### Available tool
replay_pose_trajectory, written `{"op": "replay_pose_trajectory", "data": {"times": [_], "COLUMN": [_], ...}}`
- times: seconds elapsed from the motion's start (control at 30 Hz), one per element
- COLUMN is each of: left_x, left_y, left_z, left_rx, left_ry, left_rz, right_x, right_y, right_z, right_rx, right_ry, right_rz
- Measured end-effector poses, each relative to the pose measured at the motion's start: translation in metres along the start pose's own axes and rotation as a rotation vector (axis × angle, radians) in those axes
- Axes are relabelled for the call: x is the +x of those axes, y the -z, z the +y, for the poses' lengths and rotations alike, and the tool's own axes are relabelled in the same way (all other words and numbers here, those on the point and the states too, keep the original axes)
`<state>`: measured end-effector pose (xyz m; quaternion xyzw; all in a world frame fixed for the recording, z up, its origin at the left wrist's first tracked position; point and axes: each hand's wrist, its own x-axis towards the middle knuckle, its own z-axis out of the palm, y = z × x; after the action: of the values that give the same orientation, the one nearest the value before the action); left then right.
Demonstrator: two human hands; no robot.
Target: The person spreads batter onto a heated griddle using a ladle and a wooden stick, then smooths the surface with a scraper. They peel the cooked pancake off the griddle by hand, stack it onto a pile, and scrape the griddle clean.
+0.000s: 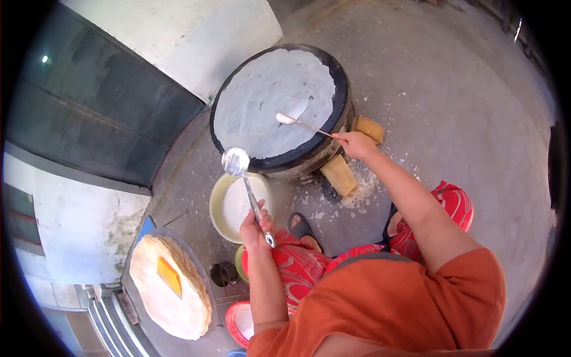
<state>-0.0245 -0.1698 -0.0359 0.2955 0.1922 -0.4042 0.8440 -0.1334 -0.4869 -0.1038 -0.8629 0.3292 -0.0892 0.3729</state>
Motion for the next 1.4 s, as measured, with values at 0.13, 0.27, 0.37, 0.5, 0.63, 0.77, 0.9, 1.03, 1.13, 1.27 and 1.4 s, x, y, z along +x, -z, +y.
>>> {"op": "replay_pose_trajectory", "data": {"times": [0.13, 0.27, 0.37, 0.5, 0.63, 0.77, 0.9, 1.03, 1.13, 1.27, 1.4], "left_x": [-0.007, -0.009, 0.004, 0.022, 0.061, 0.075, 0.067, 0.039, 0.015, -0.009, -0.032], "left_y": [-0.007, -0.028, -0.038, -0.055, -0.049, -0.050, -0.049, -0.050, -0.058, -0.053, -0.021], "left_z": [-0.007, -0.022, -0.032, -0.041, -0.050, -0.064, -0.046, -0.014, -0.004, 0.021, 0.059], "left_rx": [0.187, 0.456, 0.703, 0.716, 0.938, 1.004, 0.355, -0.462, -0.696, -0.664, -0.445], "left_ry": [-0.010, -0.105, -0.181, -0.196, -0.269, -0.313, -0.007, 0.378, 0.465, 0.455, 0.249], "left_rz": [0.005, 0.061, 0.071, 0.157, 0.159, 0.171, 0.008, -0.404, -0.575, -0.715, -0.584], "right_x": [-0.003, -0.026, -0.033, -0.043, -0.050, -0.062, -0.059, -0.057, -0.023, -0.053, -0.089], "right_y": [0.010, -0.042, -0.051, -0.033, -0.057, -0.087, -0.072, -0.037, -0.057, -0.071, -0.096], "right_z": [0.026, 0.033, -0.004, -0.025, -0.009, -0.041, -0.045, -0.055, -0.015, -0.018, -0.020], "right_rx": [0.275, 0.232, 0.331, 0.487, 0.309, 0.408, 0.475, 0.482, 0.603, -0.023, 0.282], "right_ry": [-0.079, -0.037, -0.021, -0.090, 0.058, -0.095, 0.037, 0.233, 0.142, 0.010, 0.309], "right_rz": [0.025, 0.195, 0.082, 0.032, 0.255, 0.085, 0.087, 0.257, 0.363, 0.073, -0.312]}}
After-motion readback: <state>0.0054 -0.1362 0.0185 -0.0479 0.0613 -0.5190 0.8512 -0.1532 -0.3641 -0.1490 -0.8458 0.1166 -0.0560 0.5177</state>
